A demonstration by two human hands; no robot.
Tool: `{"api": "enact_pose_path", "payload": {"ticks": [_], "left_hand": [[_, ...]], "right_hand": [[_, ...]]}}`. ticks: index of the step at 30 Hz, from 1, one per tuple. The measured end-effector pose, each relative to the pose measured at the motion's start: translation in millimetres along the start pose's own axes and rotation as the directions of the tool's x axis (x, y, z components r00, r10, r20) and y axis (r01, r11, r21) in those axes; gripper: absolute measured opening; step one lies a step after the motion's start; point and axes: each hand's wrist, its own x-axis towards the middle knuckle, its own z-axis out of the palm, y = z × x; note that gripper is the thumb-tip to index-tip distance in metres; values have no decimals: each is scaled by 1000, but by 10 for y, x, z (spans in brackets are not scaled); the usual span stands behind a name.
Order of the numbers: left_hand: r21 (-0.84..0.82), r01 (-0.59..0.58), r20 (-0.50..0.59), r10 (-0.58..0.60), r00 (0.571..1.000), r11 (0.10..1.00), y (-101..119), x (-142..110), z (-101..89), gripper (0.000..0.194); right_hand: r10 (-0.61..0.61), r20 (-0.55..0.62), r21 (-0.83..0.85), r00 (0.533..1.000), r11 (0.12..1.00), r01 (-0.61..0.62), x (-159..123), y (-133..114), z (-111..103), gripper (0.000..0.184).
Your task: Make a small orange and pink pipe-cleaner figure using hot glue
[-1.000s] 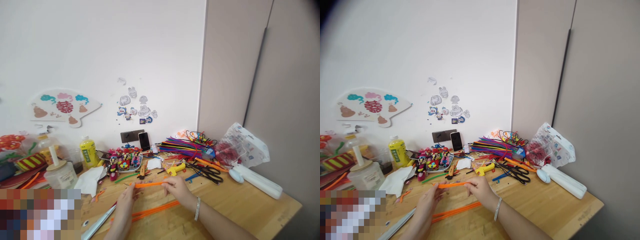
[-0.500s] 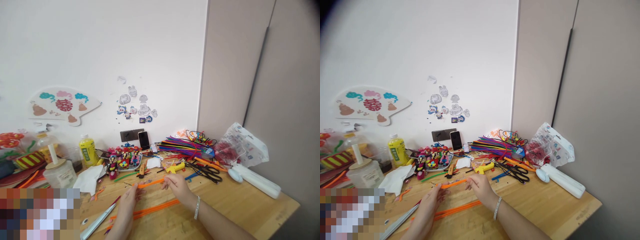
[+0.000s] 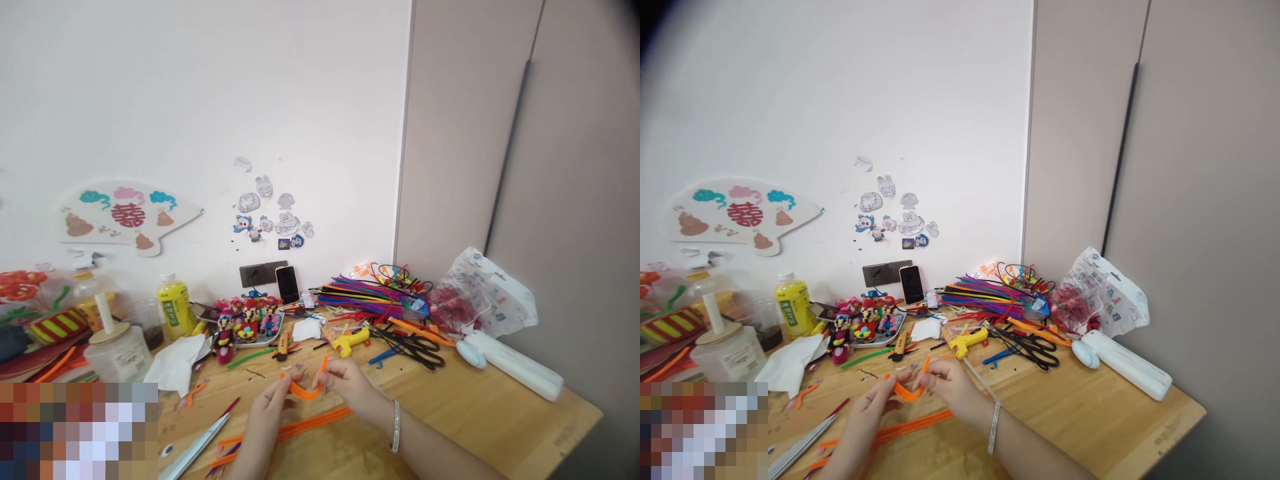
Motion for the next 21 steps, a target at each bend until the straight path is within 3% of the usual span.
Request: {"api": "enact_pose_path", "payload": {"ticks": [4,7,15,18,21], "left_hand": [[198,-159,118,138,983,967,126,-87,41,36],[238,-237,216,187,958,942,184,-147,75,39],[209,-273,394,174,902,939,244,-209,91,39],[204,-298,420,192,887,932,248,-226,99,41],[180,-245,411,154,899,952,232,-243,112,44]], "right_hand": [[68,208,-25,976,998,-64,-7,26,-9,43],[90,320,30,943,994,-105,-9,94,8,45],[85,377,218,922,960,-178,-18,175,52,48],[113,420,265,901,934,-240,-26,233,59,47],[107,467,326,878,902,-283,-32,298,58,44]]}}
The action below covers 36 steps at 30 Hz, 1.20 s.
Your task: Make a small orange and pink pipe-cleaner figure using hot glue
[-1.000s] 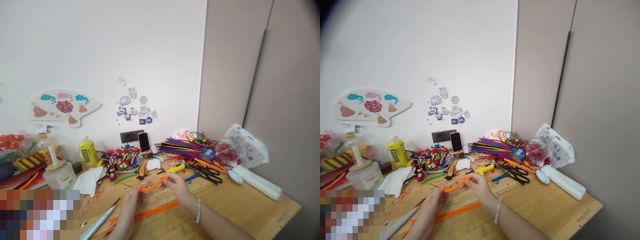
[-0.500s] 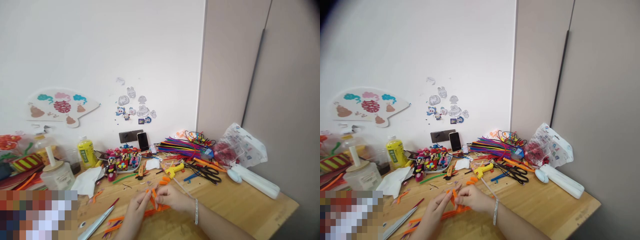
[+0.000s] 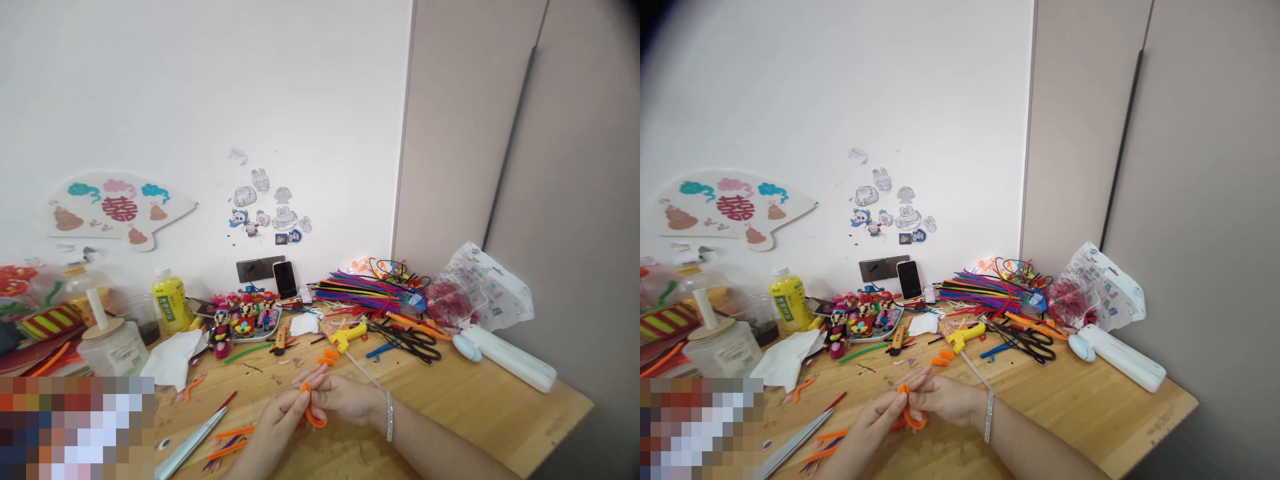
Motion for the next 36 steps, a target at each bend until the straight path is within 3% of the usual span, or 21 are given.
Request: {"api": "enact_pose_path", "payload": {"ticks": [5,7,10,13,16,18,21,24,28,31,33,36], "left_hand": [[-136,19,28,-15,1000,991,10,-4,23,47],[-202,14,35,-7,999,979,32,-1,36,46],[-367,106,6,-111,994,924,59,-1,76,43],[-461,170,-81,-232,969,871,51,7,104,47],[-365,109,-227,-202,953,924,8,31,85,43],[-274,69,-270,-145,952,959,-28,51,59,39],[-227,47,-262,-108,959,973,-64,72,36,39],[-232,55,-234,-111,966,971,-66,75,39,37],[-207,69,-234,-118,965,976,-57,72,32,34],[-128,81,-289,-115,950,988,-63,80,-5,36],[-44,75,-343,-86,936,996,-71,88,-37,36],[138,84,-389,-24,921,987,-91,94,-67,32]], "right_hand": [[122,158,113,980,984,-140,-11,0,-21,45],[142,172,141,975,976,-167,-12,-33,-3,46],[158,124,204,980,962,-181,0,-85,59,44],[133,-8,246,991,961,-127,27,-101,139,38],[112,-103,266,988,961,-81,49,-82,193,34],[126,-80,280,989,955,-99,52,-66,201,34],[176,-27,284,984,945,-161,40,-65,187,32],[186,-52,247,981,954,-168,25,-88,175,31],[114,-180,126,977,988,-92,32,-108,175,34],[7,-306,-113,952,993,-44,47,-113,166,37],[-103,-358,-348,928,937,-30,51,-119,150,34],[-272,-369,-676,889,735,-55,45,-126,117,27]]}}
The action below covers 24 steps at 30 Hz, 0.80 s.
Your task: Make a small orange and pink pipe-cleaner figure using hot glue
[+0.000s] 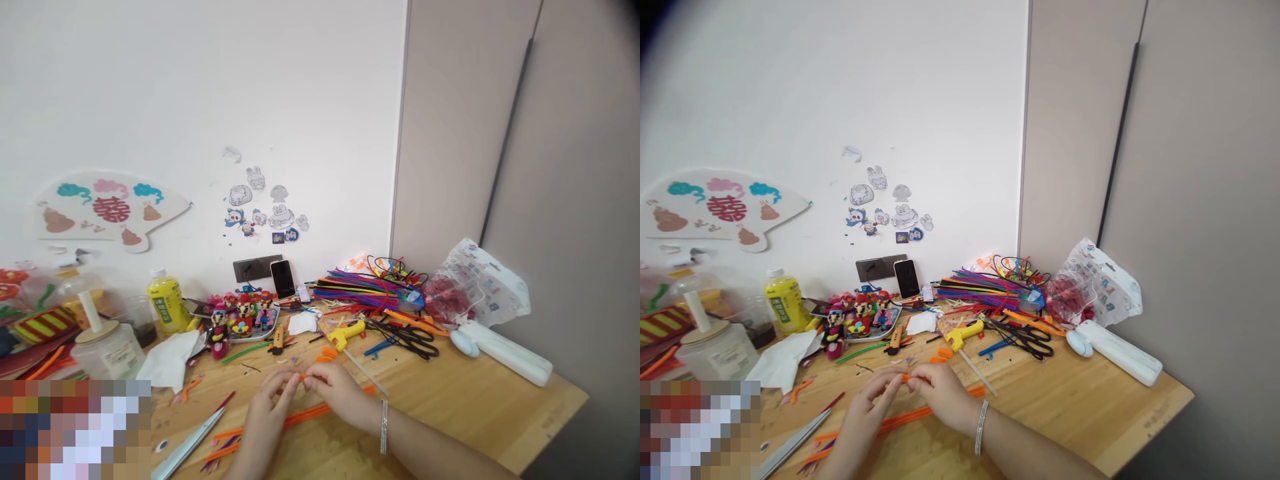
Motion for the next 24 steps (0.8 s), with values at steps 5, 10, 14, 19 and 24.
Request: {"api": "enact_pose_path", "payload": {"ticks": [5,10,14,19,24], "left_hand": [[189,12,9,-13,1000,982,-41,-21,40,32],[178,-1,70,-12,997,984,-59,-31,79,28],[188,-21,82,6,997,982,-82,-22,83,26],[251,-96,123,67,990,963,-105,-53,86,26],[335,-224,190,167,967,915,-132,-70,73,24]], "right_hand": [[-194,7,-418,981,891,179,-4,47,-24,21],[-299,39,-621,954,741,258,-8,82,-29,29],[-335,48,-684,941,676,276,-11,83,-37,31],[-317,60,-716,946,647,262,-5,110,-43,25],[-311,80,-692,947,666,277,-4,133,-38,26]]}}
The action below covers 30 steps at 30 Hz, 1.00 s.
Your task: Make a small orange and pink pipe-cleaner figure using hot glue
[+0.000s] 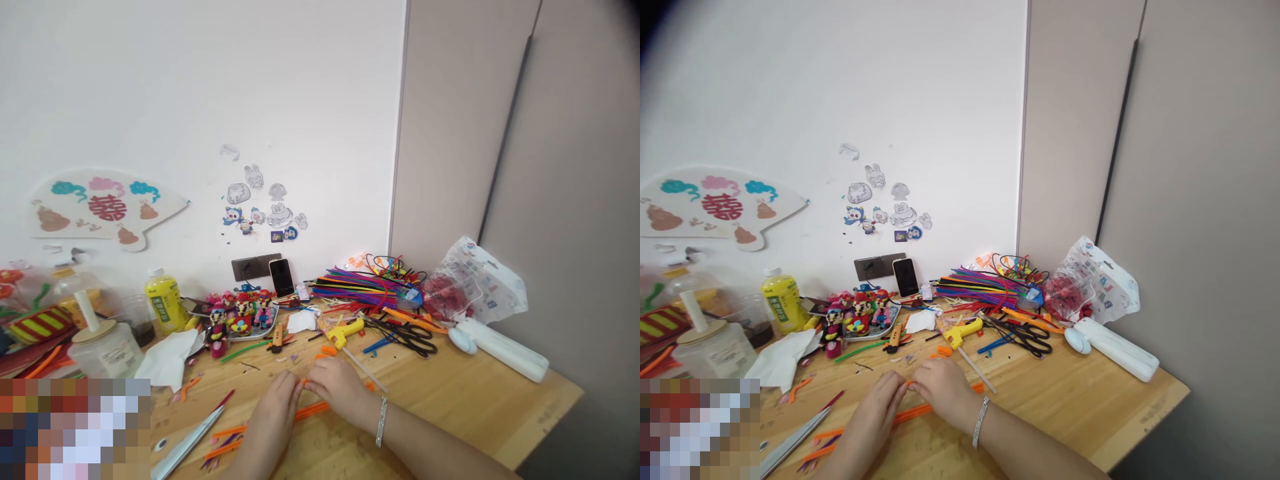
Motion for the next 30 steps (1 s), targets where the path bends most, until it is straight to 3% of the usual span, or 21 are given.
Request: {"api": "enact_pose_path", "payload": {"ticks": [9,19,30], "left_hand": [[49,-36,-22,37,999,998,39,19,-82,26],[-13,-5,-35,5,999,1000,68,29,-82,32],[-110,54,-7,-55,998,992,33,59,-85,33]], "right_hand": [[28,127,233,991,971,-57,56,62,-232,24],[-24,111,124,994,992,10,66,260,-271,34],[98,142,468,985,870,-154,90,241,-309,35]]}}
